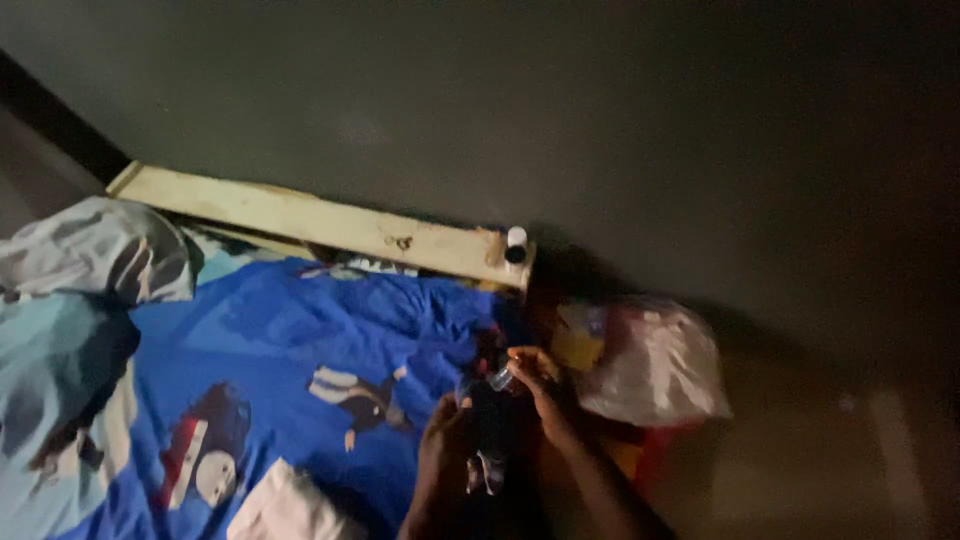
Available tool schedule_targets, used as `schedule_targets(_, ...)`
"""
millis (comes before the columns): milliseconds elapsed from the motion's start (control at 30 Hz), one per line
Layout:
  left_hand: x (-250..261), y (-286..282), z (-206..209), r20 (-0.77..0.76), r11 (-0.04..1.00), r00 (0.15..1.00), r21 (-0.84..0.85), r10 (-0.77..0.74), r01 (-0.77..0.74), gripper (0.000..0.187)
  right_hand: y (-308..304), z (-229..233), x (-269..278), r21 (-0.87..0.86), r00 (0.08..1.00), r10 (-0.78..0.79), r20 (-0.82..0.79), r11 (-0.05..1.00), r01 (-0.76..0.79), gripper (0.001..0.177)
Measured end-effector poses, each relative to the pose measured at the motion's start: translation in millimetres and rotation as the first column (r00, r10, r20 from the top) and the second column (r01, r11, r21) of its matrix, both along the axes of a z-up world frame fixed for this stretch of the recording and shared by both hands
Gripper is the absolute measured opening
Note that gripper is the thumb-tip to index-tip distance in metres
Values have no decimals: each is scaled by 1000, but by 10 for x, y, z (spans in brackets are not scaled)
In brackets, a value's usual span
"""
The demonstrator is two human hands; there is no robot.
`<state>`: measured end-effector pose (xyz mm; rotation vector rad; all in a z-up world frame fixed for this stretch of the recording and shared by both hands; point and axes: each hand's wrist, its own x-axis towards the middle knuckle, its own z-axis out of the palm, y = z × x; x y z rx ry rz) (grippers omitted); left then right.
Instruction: The recorder is sorting and inspecting clothes on a bed.
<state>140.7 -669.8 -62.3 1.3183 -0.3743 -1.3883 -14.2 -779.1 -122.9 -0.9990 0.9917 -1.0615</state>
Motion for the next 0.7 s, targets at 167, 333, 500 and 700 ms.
schedule_targets(167,-58,-995,-324,-105,978,994,-210,-19,-4,19,-976,-352,14,-49,996,25,86,999,-21,36)
schedule_targets(333,-64,-1741,-541,-23,995,1000,-98,10,-12,18,-1673,-695,65,-124,1000,-5,-3,992,4,36)
schedule_targets(500,-94,-2232,-685,-134,995,989,-67,61,-71,13,-2037,-727,93,-66,999,32,-38,997,-35,35)
schedule_targets(700,-69,-2634,-1251,-240,965,970,-248,27,-88,18,-2553,-1369,208,-29,999,47,-25,998,-47,36)
